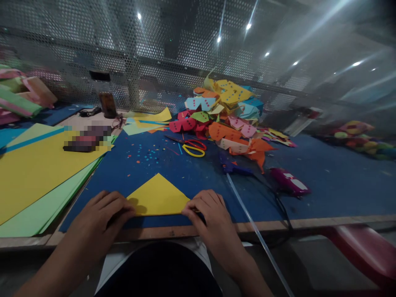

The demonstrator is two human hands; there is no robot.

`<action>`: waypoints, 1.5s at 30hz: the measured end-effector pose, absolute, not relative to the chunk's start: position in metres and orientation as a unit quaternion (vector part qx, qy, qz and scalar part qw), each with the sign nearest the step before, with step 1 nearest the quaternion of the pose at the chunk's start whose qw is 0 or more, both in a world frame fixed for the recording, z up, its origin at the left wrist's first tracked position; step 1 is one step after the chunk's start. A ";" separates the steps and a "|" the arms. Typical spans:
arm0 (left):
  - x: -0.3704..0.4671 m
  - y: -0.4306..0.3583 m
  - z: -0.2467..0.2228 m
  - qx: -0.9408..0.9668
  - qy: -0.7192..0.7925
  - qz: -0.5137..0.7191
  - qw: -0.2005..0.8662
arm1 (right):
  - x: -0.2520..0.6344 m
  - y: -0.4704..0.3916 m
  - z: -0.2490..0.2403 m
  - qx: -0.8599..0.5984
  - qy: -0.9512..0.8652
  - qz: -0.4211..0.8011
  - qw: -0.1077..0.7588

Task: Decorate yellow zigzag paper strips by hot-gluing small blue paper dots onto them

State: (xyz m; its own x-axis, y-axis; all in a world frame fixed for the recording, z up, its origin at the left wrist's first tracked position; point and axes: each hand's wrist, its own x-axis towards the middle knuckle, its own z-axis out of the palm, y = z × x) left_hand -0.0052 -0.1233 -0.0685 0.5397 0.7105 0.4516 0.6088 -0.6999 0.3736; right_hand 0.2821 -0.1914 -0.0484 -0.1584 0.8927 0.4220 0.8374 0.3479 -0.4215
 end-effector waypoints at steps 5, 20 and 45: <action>-0.007 -0.122 -0.073 0.861 0.403 0.298 0.086 | 0.280 -0.190 -0.048 -0.593 -0.741 0.056 0.310; 0.006 -0.151 -0.072 0.893 0.334 0.289 -0.091 | 0.275 -0.190 -0.047 -0.631 -0.709 0.075 0.307; 0.015 -0.173 -0.095 0.896 0.338 0.239 -0.161 | 0.231 -0.212 -0.071 -0.479 -0.839 -0.077 0.245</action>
State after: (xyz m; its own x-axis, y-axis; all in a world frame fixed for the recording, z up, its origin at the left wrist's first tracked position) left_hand 0.0151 -0.1732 -0.0952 0.6565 0.5295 0.5372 0.6833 -0.7192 -0.1262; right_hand 0.2306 -0.2122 -0.0712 -0.4207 0.7659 0.4862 0.8420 0.5292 -0.1051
